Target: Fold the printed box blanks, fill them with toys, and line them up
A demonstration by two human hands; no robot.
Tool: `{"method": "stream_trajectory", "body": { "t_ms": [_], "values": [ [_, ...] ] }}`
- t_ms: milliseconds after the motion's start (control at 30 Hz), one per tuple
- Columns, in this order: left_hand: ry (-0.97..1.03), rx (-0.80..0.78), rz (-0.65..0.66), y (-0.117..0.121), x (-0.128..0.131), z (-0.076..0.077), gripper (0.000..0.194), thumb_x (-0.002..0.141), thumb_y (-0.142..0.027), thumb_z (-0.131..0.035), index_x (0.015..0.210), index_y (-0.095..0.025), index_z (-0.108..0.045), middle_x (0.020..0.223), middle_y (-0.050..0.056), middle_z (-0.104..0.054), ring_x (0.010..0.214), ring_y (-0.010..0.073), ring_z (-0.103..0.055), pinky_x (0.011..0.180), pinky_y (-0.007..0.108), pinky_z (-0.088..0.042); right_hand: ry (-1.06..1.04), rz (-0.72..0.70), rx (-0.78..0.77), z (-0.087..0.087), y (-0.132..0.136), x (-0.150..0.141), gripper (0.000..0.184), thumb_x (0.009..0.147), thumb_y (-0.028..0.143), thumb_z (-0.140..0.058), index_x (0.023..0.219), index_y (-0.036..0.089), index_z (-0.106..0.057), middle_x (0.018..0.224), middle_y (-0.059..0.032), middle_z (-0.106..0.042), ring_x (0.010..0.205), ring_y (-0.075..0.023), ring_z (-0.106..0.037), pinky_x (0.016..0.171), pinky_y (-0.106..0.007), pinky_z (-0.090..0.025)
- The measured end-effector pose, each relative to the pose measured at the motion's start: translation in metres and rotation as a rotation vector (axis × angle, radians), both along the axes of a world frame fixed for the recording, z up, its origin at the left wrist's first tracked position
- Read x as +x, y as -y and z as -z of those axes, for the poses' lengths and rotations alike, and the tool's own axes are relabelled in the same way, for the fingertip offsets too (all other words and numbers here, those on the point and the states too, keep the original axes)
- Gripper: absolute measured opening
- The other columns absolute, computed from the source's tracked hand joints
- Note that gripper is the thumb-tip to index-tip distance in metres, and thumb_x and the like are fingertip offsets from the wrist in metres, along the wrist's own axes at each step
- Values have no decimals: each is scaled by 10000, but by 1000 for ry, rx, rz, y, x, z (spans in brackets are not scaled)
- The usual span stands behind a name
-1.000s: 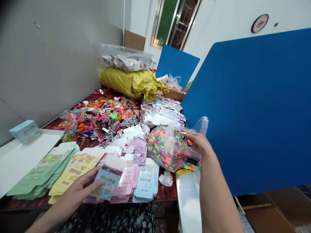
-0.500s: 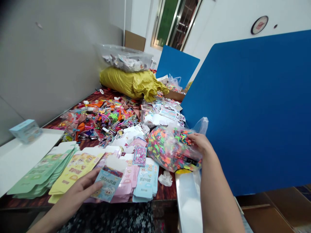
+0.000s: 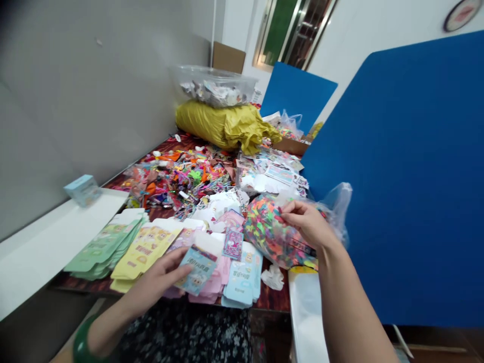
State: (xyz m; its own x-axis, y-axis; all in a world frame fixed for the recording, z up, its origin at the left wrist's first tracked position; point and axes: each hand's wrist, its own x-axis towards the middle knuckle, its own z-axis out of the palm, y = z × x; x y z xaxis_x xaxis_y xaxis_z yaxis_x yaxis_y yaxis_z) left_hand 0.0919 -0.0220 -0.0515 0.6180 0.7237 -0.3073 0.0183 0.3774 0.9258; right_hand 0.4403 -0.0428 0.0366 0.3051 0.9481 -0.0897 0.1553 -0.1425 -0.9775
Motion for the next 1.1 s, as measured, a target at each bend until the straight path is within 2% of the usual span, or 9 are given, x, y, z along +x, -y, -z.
{"method": "stream_trajectory", "body": {
  "t_ms": [200,267,333,400,500,700,800,967,1100],
  "values": [
    [170,60,-17,-3,7,8,429,802,-335,-684,1179,-158,-585,1140,85,-677,1028,228,-621,889,336,-490,144,-362,56,9,-11,-108,105,715,269,-699,727,195,-625,717,-2,-651,661,-137,-615,622,-260,-483],
    [195,61,-33,-4,4,10,427,812,-329,-675,1189,-153,-575,1151,96,-667,1022,230,-619,897,353,-484,349,-452,101,13,-13,-135,49,769,218,-617,728,200,-637,702,-3,-664,664,-141,-617,624,-264,-471],
    [212,68,-64,-4,0,12,405,818,-320,-671,1178,-159,-580,1130,88,-669,999,222,-622,882,346,-485,554,-532,153,15,-14,-154,125,798,156,-559,777,209,-670,747,-6,-691,702,-144,-626,659,-271,-468],
    [228,71,-105,-4,-4,12,386,820,-317,-670,1167,-168,-588,1090,71,-677,972,210,-625,860,328,-488,639,-596,182,17,-17,-165,186,825,139,-533,872,223,-693,840,-12,-718,771,-149,-642,714,-282,-476],
    [238,52,-162,-6,-10,13,390,812,-322,-678,1166,-181,-592,1054,53,-684,918,192,-628,811,299,-495,601,-583,215,18,-23,-172,194,858,180,-527,946,227,-693,946,-30,-721,850,-161,-648,753,-289,-487],
    [236,11,-198,-5,-24,19,407,801,-359,-687,1148,-168,-594,1007,59,-686,856,193,-634,748,295,-508,557,-403,208,24,-50,-169,168,844,296,-558,874,212,-700,824,-37,-707,749,-178,-636,681,-293,-478],
    [254,9,-152,0,-31,22,408,787,-358,-704,1143,-181,-609,1017,52,-679,926,204,-622,804,297,-499,717,-323,104,38,-80,-169,188,839,284,-535,888,209,-701,835,-42,-715,741,-185,-636,663,-282,-467],
    [256,-33,-77,5,-44,20,414,772,-390,-710,1126,-199,-611,993,43,-656,756,165,-607,562,219,-470,968,-431,28,68,-133,-188,218,789,119,-491,783,190,-697,864,-67,-711,815,-197,-620,737,-276,-414],
    [282,-2,-79,1,-56,13,410,783,-375,-707,1148,-213,-616,1027,45,-660,814,172,-603,637,234,-480,1008,-456,21,87,-164,-217,199,850,217,-493,768,178,-670,843,-87,-699,788,-197,-609,707,-270,-387]
  ]
}}
